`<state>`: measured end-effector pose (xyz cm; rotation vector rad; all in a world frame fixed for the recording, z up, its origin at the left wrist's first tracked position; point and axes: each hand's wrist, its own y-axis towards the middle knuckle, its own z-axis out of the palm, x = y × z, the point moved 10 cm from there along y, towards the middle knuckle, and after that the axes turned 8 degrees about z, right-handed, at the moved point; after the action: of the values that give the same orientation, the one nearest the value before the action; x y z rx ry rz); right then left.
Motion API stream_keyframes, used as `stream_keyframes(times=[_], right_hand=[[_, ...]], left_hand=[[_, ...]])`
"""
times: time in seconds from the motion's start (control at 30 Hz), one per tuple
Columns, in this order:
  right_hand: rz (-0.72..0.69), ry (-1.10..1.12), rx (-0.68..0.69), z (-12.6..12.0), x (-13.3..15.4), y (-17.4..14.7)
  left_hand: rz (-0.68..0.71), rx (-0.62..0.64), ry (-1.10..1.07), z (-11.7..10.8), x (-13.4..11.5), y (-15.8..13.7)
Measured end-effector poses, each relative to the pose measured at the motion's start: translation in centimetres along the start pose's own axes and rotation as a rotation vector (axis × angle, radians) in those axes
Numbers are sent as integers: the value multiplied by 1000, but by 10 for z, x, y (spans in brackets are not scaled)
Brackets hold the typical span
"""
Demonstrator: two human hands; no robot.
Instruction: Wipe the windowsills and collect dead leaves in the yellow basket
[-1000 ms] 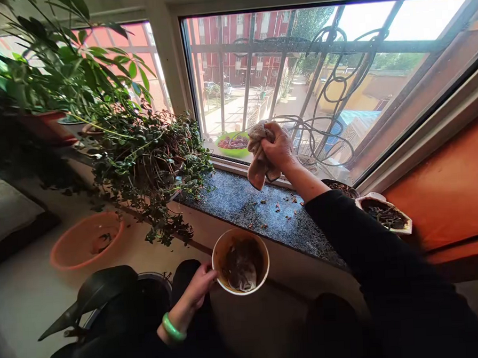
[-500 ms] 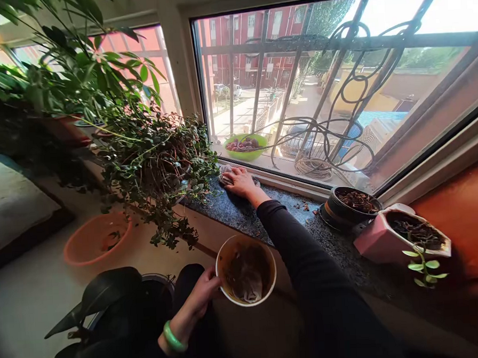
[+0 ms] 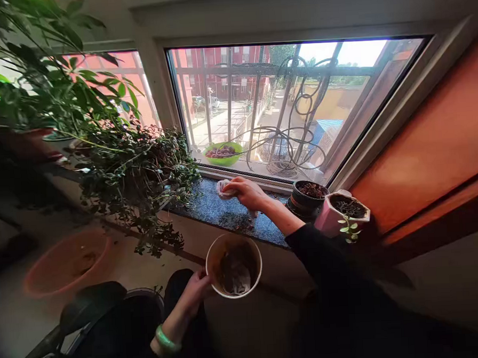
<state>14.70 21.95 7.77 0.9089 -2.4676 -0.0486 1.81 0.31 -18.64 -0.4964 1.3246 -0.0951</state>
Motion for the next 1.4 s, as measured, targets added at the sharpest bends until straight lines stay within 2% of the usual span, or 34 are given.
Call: stream_keyframes(times=[0.1,0.2,0.27,0.37,0.5,0.6,0.7,0.77,0.9,1.03,1.17,1.27,1.4], right_hand=[[197,-75,-269,-65,-27,-40],[320,-161,-389,-92,-46,-96],[357,-174,-426,-88,-55,-134],[429,-168,-427,-63,-71,-183],[505,-197,-423,-34,-89,-214],[619,-265,-385,-24,-104,-207],[755,-330,-270,-13,-115,-183],[797,-337,-214,-8,-113,-164],[803,-293,-198,-6,-101,-143],[830,-361,-203,-11,-92,-147],[920,-408,-147,-13,-100,-143],[950,-391,-174,-15,-107,-127],[904,-323,-229,-8,-111,-116]], left_hand=[[56,0,15,3,-10,-3],[116,-8,46,4,-20,-4],[106,-9,49,5,-21,-4],[87,3,29,7,-23,-5],[74,17,26,9,-25,-3],[61,10,27,8,-23,-1],[57,20,36,8,-19,2],[63,26,49,7,-17,3],[119,35,72,4,-23,5],[140,61,92,4,-24,6],[109,54,89,-1,-8,16],[93,32,97,-5,2,23],[102,51,90,-3,-4,20]])
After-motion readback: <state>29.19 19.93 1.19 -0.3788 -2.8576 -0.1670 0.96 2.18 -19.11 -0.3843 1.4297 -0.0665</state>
